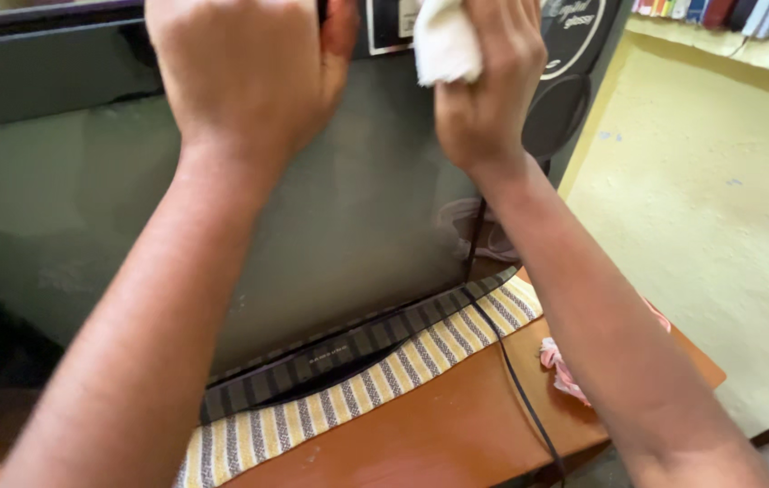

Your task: The person wipes the exterior frame and edges of a television using a cloth.

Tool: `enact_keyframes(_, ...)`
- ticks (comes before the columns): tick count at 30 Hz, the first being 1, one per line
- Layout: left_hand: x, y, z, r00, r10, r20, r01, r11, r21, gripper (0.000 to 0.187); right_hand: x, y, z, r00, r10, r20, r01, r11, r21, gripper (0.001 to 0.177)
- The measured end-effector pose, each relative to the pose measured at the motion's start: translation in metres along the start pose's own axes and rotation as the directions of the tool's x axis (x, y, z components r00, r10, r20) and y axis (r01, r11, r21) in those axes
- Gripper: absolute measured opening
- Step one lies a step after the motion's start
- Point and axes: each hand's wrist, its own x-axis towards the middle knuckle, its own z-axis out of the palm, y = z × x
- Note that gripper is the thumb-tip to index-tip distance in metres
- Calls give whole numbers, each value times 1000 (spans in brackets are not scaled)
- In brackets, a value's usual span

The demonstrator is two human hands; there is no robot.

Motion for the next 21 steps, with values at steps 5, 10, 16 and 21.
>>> enact_keyframes(5, -2, 1, -2, 1000, -6, -8, 7, 1000, 27, 42, 30, 4, -34, 874, 425, 236, -347, 207, 915, 22)
enact_keyframes(10, 2, 0, -4, 996, 15, -86, -17, 1000, -26, 39, 67, -44, -72, 674, 448, 587, -586, -159, 795, 13)
enact_keyframes(16, 1, -1, -1, 999, 12, -46, -11, 1000, 23, 43, 80, -49, -84, 582, 498, 642, -737, -11, 676, 12)
enact_keyframes(21, 2, 0, -2, 999, 8, -41, -7, 1000, 30, 46, 74, -38, -80, 679, 567, 467, -623, 107, 775, 4)
